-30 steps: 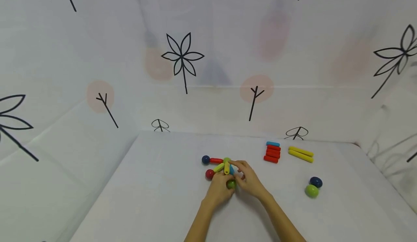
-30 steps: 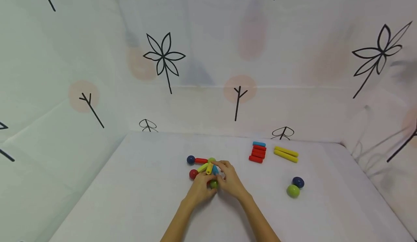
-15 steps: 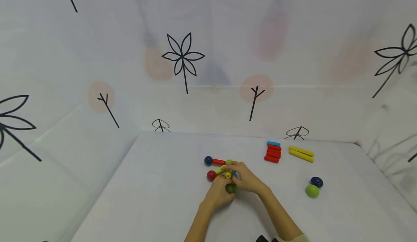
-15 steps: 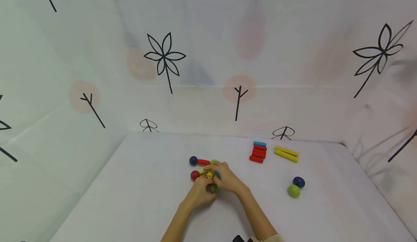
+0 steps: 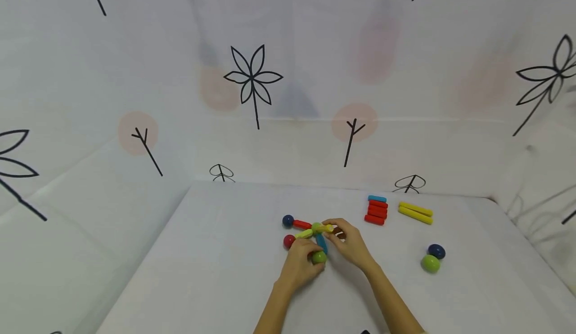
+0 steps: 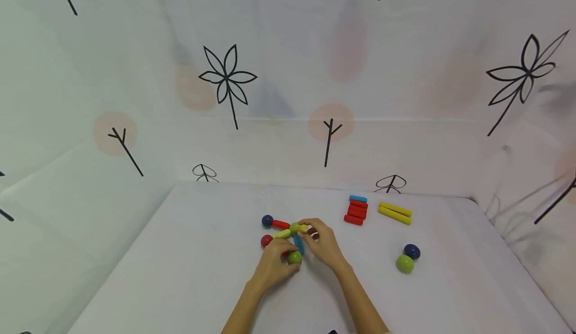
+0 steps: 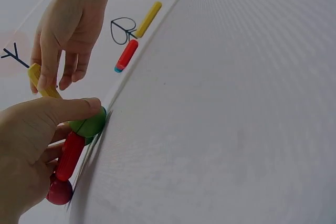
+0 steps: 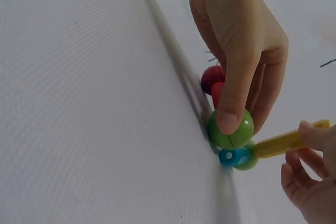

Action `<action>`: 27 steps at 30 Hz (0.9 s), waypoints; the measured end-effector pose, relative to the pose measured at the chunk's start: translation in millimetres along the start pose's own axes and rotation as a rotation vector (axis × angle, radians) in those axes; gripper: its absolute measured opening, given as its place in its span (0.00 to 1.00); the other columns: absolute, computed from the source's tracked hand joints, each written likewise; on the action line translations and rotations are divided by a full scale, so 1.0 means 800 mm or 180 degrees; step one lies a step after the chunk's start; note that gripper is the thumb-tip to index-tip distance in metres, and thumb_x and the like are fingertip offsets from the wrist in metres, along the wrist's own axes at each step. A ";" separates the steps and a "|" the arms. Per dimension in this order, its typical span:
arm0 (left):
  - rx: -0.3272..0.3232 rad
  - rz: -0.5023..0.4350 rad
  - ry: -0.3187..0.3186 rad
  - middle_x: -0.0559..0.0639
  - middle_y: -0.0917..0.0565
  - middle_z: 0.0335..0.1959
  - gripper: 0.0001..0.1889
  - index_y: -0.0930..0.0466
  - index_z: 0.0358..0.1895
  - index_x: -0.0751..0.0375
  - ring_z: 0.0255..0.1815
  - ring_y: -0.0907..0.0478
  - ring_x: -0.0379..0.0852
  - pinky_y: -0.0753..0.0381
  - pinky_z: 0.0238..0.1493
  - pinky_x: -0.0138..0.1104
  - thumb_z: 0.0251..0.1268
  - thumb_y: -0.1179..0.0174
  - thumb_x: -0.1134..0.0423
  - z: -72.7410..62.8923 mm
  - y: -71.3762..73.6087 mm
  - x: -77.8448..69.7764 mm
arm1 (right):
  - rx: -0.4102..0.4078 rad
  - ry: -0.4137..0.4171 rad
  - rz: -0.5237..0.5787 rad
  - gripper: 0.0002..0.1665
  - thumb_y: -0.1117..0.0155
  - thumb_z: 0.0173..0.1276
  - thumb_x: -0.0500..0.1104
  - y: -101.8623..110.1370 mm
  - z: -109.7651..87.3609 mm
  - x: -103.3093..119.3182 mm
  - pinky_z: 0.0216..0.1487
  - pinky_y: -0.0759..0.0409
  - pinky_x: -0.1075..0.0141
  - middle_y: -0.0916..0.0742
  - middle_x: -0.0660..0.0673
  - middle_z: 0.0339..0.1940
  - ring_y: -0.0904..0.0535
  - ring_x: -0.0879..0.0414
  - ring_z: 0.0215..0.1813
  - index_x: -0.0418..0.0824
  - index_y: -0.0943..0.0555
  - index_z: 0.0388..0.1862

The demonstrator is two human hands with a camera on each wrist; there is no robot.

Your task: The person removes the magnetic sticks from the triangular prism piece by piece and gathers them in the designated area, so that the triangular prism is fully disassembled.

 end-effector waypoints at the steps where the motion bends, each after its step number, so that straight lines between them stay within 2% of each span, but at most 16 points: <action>1: -0.0037 0.0032 -0.0003 0.45 0.16 0.35 0.15 0.14 0.36 0.60 0.43 0.24 0.41 0.27 0.54 0.36 0.40 0.25 0.63 0.000 0.001 0.000 | -0.0030 -0.0025 -0.0003 0.17 0.34 0.57 0.29 0.001 0.000 -0.001 0.35 0.20 0.69 0.16 0.40 0.42 0.19 0.51 0.35 0.35 0.22 0.46; 6: -0.0065 0.0224 0.0024 0.46 0.15 0.35 0.14 0.15 0.38 0.61 0.43 0.23 0.42 0.32 0.60 0.49 0.43 0.30 0.66 -0.001 0.002 -0.001 | 0.0000 -0.0277 0.0035 0.15 0.35 0.60 0.33 0.005 -0.002 -0.007 0.37 0.21 0.69 0.16 0.42 0.42 0.19 0.51 0.37 0.35 0.21 0.47; 10: 0.0014 0.0375 0.0198 0.48 0.15 0.38 0.15 0.16 0.40 0.61 0.47 0.23 0.46 0.38 0.61 0.58 0.43 0.32 0.68 -0.002 0.002 -0.003 | 0.0040 -0.0462 0.0100 0.15 0.35 0.61 0.34 0.005 -0.003 -0.009 0.38 0.21 0.71 0.16 0.42 0.42 0.20 0.51 0.38 0.34 0.21 0.48; 16: 0.0166 0.0589 0.0417 0.50 0.17 0.38 0.19 0.20 0.43 0.61 0.49 0.24 0.51 0.45 0.63 0.61 0.42 0.34 0.69 -0.002 0.001 -0.006 | -0.0039 -0.0719 0.0253 0.14 0.37 0.61 0.31 0.007 -0.007 -0.011 0.38 0.21 0.71 0.16 0.38 0.41 0.20 0.47 0.39 0.29 0.23 0.47; 21: 0.0094 0.0758 0.0550 0.54 0.17 0.41 0.20 0.22 0.44 0.60 0.50 0.25 0.54 0.46 0.64 0.62 0.42 0.34 0.72 -0.003 0.003 -0.007 | 0.0006 -0.0980 0.0411 0.15 0.36 0.63 0.35 0.008 -0.016 -0.018 0.40 0.22 0.74 0.17 0.40 0.42 0.20 0.54 0.40 0.30 0.22 0.47; 27: 0.0078 0.0824 0.0591 0.55 0.21 0.47 0.23 0.24 0.49 0.59 0.53 0.28 0.54 0.42 0.64 0.58 0.47 0.30 0.63 -0.002 0.006 -0.008 | 0.0031 -0.1158 0.0767 0.16 0.36 0.62 0.37 0.011 -0.026 -0.023 0.42 0.21 0.73 0.17 0.39 0.42 0.19 0.53 0.40 0.30 0.23 0.48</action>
Point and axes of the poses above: each hand's wrist, its own z-axis towards the middle knuckle, its own y-axis out of the back of the hand, x = y × z, the point moved 4 cm from there along z, towards the middle knuckle
